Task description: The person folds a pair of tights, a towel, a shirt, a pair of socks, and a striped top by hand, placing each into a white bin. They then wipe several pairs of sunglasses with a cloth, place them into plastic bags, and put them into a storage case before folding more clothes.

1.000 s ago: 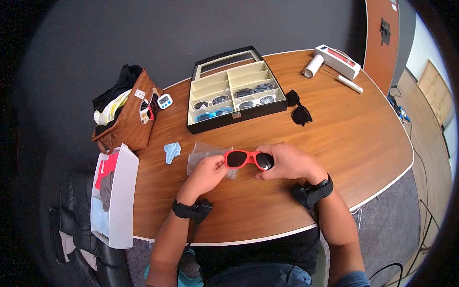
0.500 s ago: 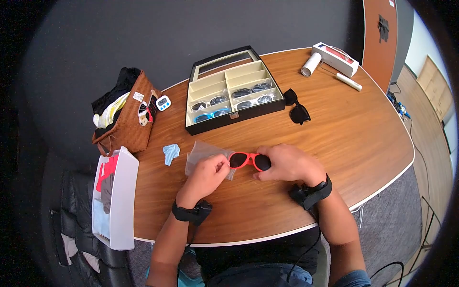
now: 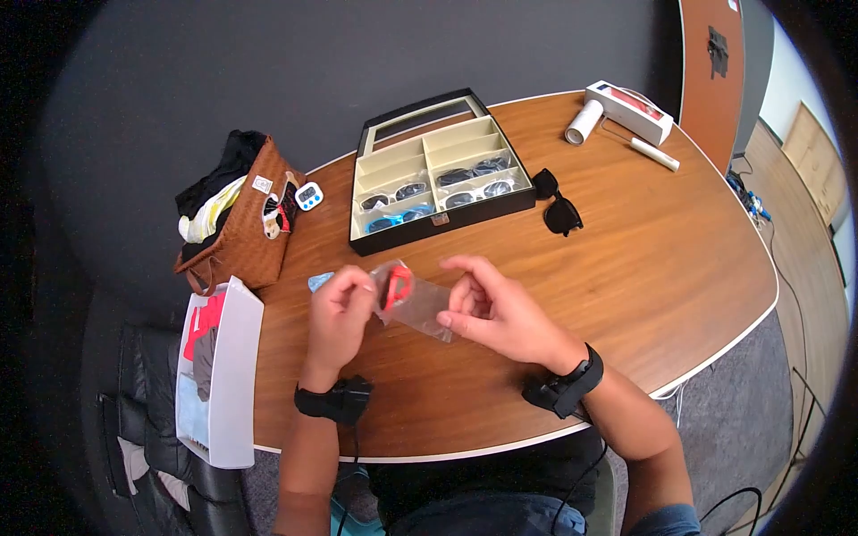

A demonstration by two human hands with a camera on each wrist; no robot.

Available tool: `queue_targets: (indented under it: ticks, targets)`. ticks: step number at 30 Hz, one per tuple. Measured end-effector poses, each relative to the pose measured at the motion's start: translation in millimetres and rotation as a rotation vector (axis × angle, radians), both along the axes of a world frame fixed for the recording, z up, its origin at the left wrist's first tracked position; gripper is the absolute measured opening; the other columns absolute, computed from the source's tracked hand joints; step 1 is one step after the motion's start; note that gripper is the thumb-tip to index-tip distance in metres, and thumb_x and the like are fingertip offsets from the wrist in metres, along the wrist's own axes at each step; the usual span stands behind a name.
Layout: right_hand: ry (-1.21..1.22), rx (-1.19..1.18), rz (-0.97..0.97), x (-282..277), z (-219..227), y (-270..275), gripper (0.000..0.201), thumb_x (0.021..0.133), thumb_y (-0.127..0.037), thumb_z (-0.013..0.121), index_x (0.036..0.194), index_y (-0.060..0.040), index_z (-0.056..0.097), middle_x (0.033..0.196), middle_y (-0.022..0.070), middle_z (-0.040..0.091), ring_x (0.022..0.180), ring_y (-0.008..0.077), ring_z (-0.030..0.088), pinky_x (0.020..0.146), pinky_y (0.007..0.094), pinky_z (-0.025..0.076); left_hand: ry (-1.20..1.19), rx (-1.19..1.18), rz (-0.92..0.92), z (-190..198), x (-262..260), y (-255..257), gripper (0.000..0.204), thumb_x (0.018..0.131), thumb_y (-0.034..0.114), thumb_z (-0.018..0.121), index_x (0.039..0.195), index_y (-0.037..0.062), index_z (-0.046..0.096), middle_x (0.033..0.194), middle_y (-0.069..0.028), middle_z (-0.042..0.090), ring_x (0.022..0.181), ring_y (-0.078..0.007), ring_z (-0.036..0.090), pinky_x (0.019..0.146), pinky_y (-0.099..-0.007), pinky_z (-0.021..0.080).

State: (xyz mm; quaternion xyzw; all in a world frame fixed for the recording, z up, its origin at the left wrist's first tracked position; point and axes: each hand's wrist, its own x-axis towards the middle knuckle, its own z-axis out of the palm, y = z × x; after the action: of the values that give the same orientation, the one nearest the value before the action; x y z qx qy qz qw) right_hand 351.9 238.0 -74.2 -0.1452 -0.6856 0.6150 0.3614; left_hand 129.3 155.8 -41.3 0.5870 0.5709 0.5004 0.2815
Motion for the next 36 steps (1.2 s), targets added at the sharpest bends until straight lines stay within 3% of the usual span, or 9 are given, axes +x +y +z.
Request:
queue_targets:
  ticks: [4, 9, 13, 17, 20, 24, 28, 32, 36]
  targets:
    - [-0.05, -0.217, 0.146, 1, -2, 2, 0.041, 0.098, -0.017, 0.058, 0.132, -0.0021, 0.043, 0.091, 0.0025, 0.06, 0.079, 0.008, 0.058, 0.069, 0.0229, 0.049, -0.258, 0.157, 0.009, 22, 6, -10, 0.011, 0.094, 0.007, 0.056, 0.084, 0.0019, 0.058, 0.074, 0.0002, 0.058, 0.064, -0.0053, 0.052, 0.056, -0.0225, 0.043]
    - [0.132, -0.707, 0.384, -6, 1, -5, 0.049, 0.104, -0.039, 0.041, 0.135, -0.0013, 0.043, 0.117, 0.0102, 0.059, 0.102, 0.0154, 0.061, 0.083, 0.0302, 0.054, 0.368, 0.238, -0.206, 23, 32, -19, 0.008, 0.089, 0.006, 0.059, 0.082, 0.0042, 0.056, 0.08, -0.0085, 0.058, 0.07, -0.0197, 0.058, 0.064, -0.0322, 0.047]
    - [0.007, -0.769, 0.337, -8, -20, 0, 0.042, 0.104, -0.03, 0.045, 0.134, -0.002, 0.046, 0.12, 0.0075, 0.06, 0.1, 0.0136, 0.062, 0.081, 0.0254, 0.054, 0.599, 0.439, -0.286, -13, 53, -6, 0.006, 0.084, 0.008, 0.064, 0.083, 0.0049, 0.059, 0.087, -0.01, 0.06, 0.081, -0.0276, 0.059, 0.075, -0.0378, 0.049]
    - [0.014, -0.849, 0.185, -17, -21, 2, 0.031, 0.1, -0.018, 0.054, 0.126, -0.001, 0.051, 0.113, 0.0072, 0.062, 0.093, 0.0148, 0.065, 0.078, 0.0282, 0.056, 0.399, 0.362, -0.416, -18, 38, -11, 0.008, 0.084, 0.009, 0.067, 0.09, 0.0046, 0.063, 0.093, -0.0089, 0.061, 0.093, -0.0253, 0.06, 0.083, -0.0375, 0.049]
    - [-0.03, -0.626, 0.044, -19, 4, 19, 0.031, 0.098, -0.017, 0.057, 0.124, -0.0014, 0.052, 0.109, 0.0071, 0.063, 0.089, 0.016, 0.065, 0.08, 0.0289, 0.056, 0.198, 0.296, -0.056, -7, -17, -11, 0.008, 0.087, 0.007, 0.064, 0.094, 0.0023, 0.064, 0.095, -0.0093, 0.062, 0.095, -0.0256, 0.061, 0.085, -0.0346, 0.049]
    - [-0.214, 0.009, -0.076, -48, 50, 88, 0.027, 0.098, -0.02, 0.058, 0.118, -0.0016, 0.056, 0.1, 0.0054, 0.062, 0.082, 0.0133, 0.061, 0.079, 0.0282, 0.052, 0.555, 0.086, 0.364, -31, -108, -11, 0.025, 0.082, 0.005, 0.062, 0.107, 0.0056, 0.064, 0.13, -0.0154, 0.051, 0.122, -0.0346, 0.048, 0.104, -0.042, 0.039]
    - [-0.482, 0.609, -0.186, -115, 64, 176, 0.024, 0.098, -0.015, 0.055, 0.116, 0.0006, 0.057, 0.093, 0.0118, 0.066, 0.084, 0.0173, 0.062, 0.078, 0.0313, 0.05, 0.653, -0.033, 0.361, -82, -149, -16, 0.027, 0.08, 0.002, 0.06, 0.107, 0.0076, 0.064, 0.131, -0.0136, 0.052, 0.12, -0.035, 0.048, 0.102, -0.0428, 0.04]
    - [-0.524, 0.569, 0.038, -182, 31, 259, 0.02, 0.097, -0.014, 0.055, 0.111, -0.0004, 0.061, 0.095, 0.0112, 0.067, 0.088, 0.0205, 0.062, 0.081, 0.0339, 0.049, 0.663, -0.071, 0.305, -91, -159, -15, 0.026, 0.078, 0.0, 0.059, 0.102, 0.0076, 0.065, 0.122, -0.011, 0.056, 0.115, -0.0345, 0.05, 0.099, -0.0434, 0.041]
    - [-0.904, 0.618, 0.115, -215, 32, 257, 0.023, 0.096, -0.018, 0.058, 0.114, -0.0048, 0.064, 0.099, 0.0145, 0.068, 0.092, 0.0241, 0.063, 0.084, 0.0366, 0.049, 0.647, -0.028, 0.314, -91, -158, -16, 0.025, 0.078, 0.0, 0.058, 0.101, 0.0071, 0.065, 0.117, -0.0107, 0.058, 0.113, -0.0339, 0.051, 0.099, -0.0433, 0.041]
